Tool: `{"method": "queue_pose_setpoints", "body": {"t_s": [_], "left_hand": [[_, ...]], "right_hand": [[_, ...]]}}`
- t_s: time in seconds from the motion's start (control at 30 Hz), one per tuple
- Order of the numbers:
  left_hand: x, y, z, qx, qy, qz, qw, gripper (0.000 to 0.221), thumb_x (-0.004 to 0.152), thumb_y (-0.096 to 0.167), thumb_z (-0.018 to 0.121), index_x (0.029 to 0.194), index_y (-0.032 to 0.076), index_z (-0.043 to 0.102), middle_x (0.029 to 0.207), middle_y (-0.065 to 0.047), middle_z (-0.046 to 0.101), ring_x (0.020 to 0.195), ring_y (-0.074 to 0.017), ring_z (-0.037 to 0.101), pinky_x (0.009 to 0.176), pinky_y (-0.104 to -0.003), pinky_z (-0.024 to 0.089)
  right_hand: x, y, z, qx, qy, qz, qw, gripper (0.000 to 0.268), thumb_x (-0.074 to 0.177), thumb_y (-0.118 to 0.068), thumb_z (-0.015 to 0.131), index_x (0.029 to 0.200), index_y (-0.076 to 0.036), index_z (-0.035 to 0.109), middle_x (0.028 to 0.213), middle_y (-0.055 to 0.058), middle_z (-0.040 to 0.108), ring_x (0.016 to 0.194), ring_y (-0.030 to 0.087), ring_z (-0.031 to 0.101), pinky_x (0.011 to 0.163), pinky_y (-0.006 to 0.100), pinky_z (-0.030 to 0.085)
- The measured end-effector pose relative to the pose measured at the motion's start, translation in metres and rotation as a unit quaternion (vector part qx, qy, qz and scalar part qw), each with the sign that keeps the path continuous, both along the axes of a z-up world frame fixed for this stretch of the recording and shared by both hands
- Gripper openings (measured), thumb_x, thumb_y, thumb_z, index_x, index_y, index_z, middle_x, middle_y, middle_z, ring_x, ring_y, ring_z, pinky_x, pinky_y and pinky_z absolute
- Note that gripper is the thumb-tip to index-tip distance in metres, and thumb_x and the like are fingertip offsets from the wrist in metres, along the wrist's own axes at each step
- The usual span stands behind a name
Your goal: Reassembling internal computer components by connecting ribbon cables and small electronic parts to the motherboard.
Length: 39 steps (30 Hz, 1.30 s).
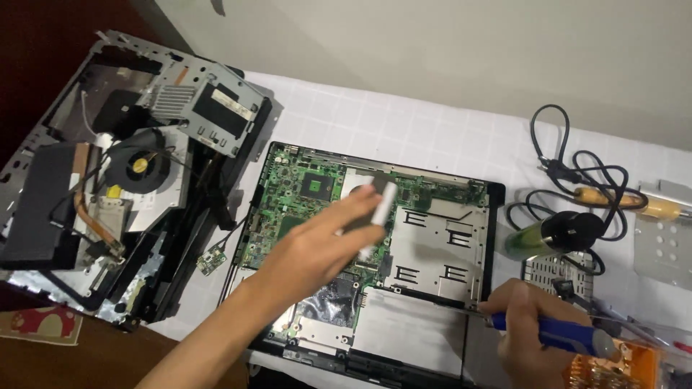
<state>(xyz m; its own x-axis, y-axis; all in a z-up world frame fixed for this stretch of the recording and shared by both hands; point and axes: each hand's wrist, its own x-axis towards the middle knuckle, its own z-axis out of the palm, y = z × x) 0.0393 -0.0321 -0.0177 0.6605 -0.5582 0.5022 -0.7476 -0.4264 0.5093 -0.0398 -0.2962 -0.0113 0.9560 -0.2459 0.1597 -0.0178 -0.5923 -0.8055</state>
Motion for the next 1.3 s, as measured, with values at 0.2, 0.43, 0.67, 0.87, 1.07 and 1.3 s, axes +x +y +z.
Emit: {"method": "queue_pose_setpoints", "body": {"t_s": [0.2, 0.43, 0.67, 0.87, 1.07, 1.3], "left_hand": [[-0.001, 0.024, 0.003, 0.096, 0.009, 0.041, 0.995, 0.070, 0.068, -0.031, 0.064, 0.129, 0.003, 0.061, 0.143, -0.029, 0.056, 0.139, -0.0444, 0.051, 0.101, -0.059, 0.056], [0.008, 0.041, 0.055, 0.138, 0.179, 0.204, 0.953, 0.042, 0.086, -0.007, 0.062, 0.124, 0.011, 0.066, 0.147, -0.018, 0.056, 0.074, -0.0184, 0.077, 0.059, -0.023, 0.072], [0.027, 0.060, 0.062, 0.063, 0.220, 0.251, 0.940, 0.027, 0.094, 0.016, 0.070, 0.120, 0.013, 0.065, 0.093, -0.005, 0.076, 0.063, -0.0102, 0.066, 0.049, -0.018, 0.057], [0.026, 0.055, 0.069, 0.054, 0.333, 0.230, 0.913, 0.027, 0.093, 0.013, 0.071, 0.118, 0.018, 0.067, 0.092, -0.003, 0.079, 0.058, -0.0088, 0.066, 0.043, -0.015, 0.054], [0.025, 0.057, 0.060, 0.013, 0.239, 0.221, 0.945, 0.026, 0.092, 0.025, 0.077, 0.113, 0.016, 0.066, 0.053, 0.005, 0.057, 0.036, -0.0061, 0.039, 0.032, -0.022, 0.031], [0.042, 0.056, 0.058, -0.014, 0.204, 0.284, 0.937, 0.026, 0.085, 0.030, 0.082, 0.107, 0.021, 0.072, 0.084, 0.001, 0.075, 0.056, -0.0099, 0.060, 0.049, -0.027, 0.050]], "right_hand": [[-0.001, -0.006, 0.008, -0.044, 0.064, 0.001, 0.997, 0.061, 0.108, -0.026, 0.041, 0.060, -0.007, 0.073, 0.051, 0.005, 0.067, 0.034, 0.018, 0.053, 0.038, 0.030, 0.033], [-0.003, 0.008, -0.015, 0.081, -0.020, -0.085, 0.993, 0.044, 0.107, -0.009, 0.052, 0.067, 0.002, 0.065, 0.064, 0.011, 0.063, 0.048, 0.020, 0.055, 0.052, 0.027, 0.044], [-0.005, 0.029, 0.013, 0.041, 0.015, -0.126, 0.991, 0.041, 0.099, -0.002, 0.049, 0.061, -0.003, 0.062, 0.062, 0.005, 0.059, 0.050, 0.016, 0.049, 0.050, 0.025, 0.033], [-0.007, 0.032, 0.009, -0.059, 0.081, -0.175, 0.979, 0.056, 0.116, -0.015, 0.046, 0.063, -0.012, 0.063, 0.066, -0.003, 0.058, 0.054, 0.014, 0.048, 0.060, 0.024, 0.034], [0.000, 0.034, 0.018, -0.044, 0.099, -0.171, 0.979, 0.055, 0.118, -0.025, 0.047, 0.070, -0.010, 0.069, 0.063, 0.002, 0.063, 0.046, 0.018, 0.050, 0.050, 0.024, 0.033], [0.000, 0.044, 0.029, -0.160, 0.155, -0.190, 0.956, 0.063, 0.125, -0.031, 0.046, 0.070, -0.015, 0.072, 0.067, -0.003, 0.066, 0.052, 0.017, 0.053, 0.047, 0.028, 0.036]]}}
